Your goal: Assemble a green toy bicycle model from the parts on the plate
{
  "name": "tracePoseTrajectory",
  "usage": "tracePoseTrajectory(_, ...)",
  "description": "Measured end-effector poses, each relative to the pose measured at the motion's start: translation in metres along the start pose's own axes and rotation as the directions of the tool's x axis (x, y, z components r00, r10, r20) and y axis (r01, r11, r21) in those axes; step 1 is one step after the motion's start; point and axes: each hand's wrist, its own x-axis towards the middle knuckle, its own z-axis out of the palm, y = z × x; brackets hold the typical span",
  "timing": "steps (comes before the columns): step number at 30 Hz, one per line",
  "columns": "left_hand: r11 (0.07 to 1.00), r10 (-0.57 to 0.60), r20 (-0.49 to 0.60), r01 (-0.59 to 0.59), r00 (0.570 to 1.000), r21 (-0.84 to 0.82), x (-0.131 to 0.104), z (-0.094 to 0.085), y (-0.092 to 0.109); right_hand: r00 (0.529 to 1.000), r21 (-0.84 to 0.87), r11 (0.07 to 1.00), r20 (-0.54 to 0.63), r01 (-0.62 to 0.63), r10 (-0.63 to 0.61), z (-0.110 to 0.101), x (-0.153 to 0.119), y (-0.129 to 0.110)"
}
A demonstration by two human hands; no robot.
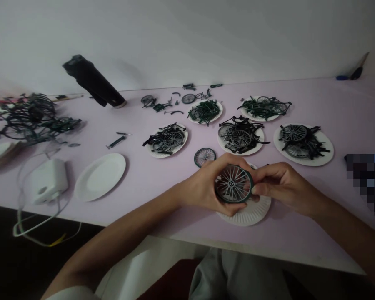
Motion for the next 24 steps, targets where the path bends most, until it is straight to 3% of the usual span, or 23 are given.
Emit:
tracePoseTrajectory(5, 0.985, 0.067, 0.013, -0.069, 0.998, 0.160, 0.001, -0.004, -0.002, 1.000, -0.014, 1.000, 0.024, 0.014, -0.013, 0.001, -0.002, -0.002)
tracePoseTrajectory(8, 0.946, 0.139, -0.062, -0.114, 0.988, 0.302, 0.008, -0.012, -0.009, 0.991, -0.116, 0.988, -0.074, 0.099, -0.108, 0.000, -0.001, -0.005)
tracePoseTrajectory(13, 0.883, 0.130, -0.237, -0.003, 0.963, 0.470, 0.005, -0.034, -0.008, 0.904, -0.416, 0.879, -0.240, 0.235, -0.355, -0.008, 0.001, -0.006)
tracePoseTrajectory(16, 0.836, 0.054, -0.317, 0.131, 0.947, 0.532, -0.021, -0.045, 0.000, 0.818, -0.652, 0.701, -0.210, 0.291, -0.535, -0.012, 0.001, -0.003)
tracePoseTrajectory(19, 0.722, -0.122, -0.324, 0.308, 0.938, 0.620, -0.061, -0.050, 0.007, 0.768, -0.767, 0.512, -0.040, 0.387, -0.639, -0.011, -0.001, 0.002)
tracePoseTrajectory(24, 0.458, -0.344, -0.301, 0.439, 0.889, 0.773, -0.105, -0.046, 0.006, 0.718, -0.795, 0.392, 0.078, 0.464, -0.691, -0.009, 0.002, 0.006)
